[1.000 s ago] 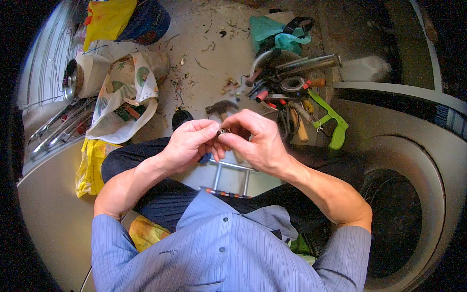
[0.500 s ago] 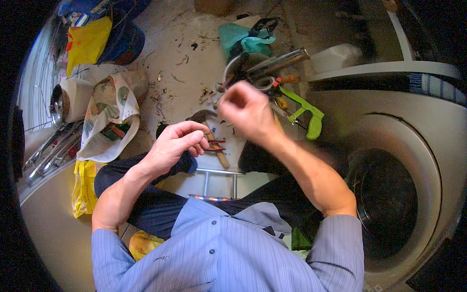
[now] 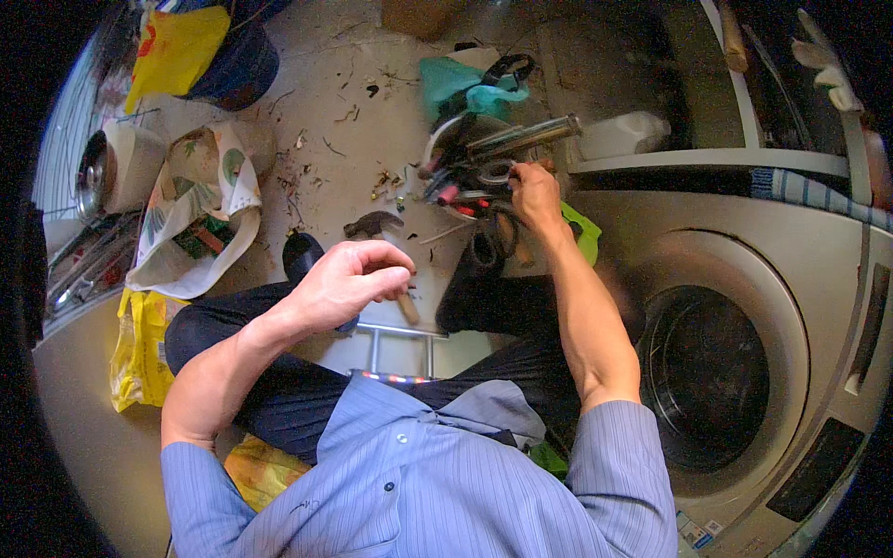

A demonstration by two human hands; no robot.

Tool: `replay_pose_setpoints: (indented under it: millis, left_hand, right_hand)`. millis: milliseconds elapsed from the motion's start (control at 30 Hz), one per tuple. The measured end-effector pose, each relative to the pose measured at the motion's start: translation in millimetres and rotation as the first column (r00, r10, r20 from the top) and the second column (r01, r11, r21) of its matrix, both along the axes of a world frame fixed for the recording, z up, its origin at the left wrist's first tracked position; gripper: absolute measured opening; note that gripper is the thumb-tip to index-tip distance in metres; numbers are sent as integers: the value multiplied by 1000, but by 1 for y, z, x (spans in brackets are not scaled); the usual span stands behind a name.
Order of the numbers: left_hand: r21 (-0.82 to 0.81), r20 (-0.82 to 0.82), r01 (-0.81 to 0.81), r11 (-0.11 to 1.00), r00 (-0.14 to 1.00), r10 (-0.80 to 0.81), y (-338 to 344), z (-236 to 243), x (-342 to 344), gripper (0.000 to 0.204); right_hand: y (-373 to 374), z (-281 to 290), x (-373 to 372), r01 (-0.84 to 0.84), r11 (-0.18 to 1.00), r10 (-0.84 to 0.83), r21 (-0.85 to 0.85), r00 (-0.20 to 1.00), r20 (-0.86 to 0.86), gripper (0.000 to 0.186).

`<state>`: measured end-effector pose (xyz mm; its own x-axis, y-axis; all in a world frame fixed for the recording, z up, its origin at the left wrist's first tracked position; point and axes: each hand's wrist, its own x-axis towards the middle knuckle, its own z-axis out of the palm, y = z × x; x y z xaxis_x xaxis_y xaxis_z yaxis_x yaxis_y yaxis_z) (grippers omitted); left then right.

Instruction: The person handles a small mechanical component by hand while sitting on the floor, turning it over to inspect different sides. They pick up small pieces from the floor, place them into a tool bag, and use pliers to manipulate the component.

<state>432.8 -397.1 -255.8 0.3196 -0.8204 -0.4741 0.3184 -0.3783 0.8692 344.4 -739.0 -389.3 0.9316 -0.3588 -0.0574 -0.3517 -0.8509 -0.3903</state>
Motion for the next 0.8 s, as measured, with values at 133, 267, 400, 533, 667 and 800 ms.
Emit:
replay_pose_setpoints:
  millis: [133,267,400,533,667,800]
  left_hand:
    - [20,202,42,999,978,-45,5,4,-2,31]
    - [22,252,48,999,966,-52,7,3,-4,29]
    - [40,314,82,996,945,-90,9,4,-3,27]
    - [22,345,86,996,935,-89,9,2,-5,27]
    - [7,337,90,996,937,-87,9,1,-7,27]
    - [-10,378,89,996,923,-78,10,1,-7,26]
  right_hand:
    - [3,-8,4,-99,988,95,-119,995,-33,15]
    - [12,-13,11,-116,973,84,-202,983,-163,12]
    - [14,-16,13,-119,960,57,-255,970,-236,11]
    - [15,-13,14,-141,952,76,-270,968,-240,11]
    - [14,-13,15,-140,948,75,-287,971,-225,11]
    - [17,-10,18,-135,947,71,-292,972,-222,12]
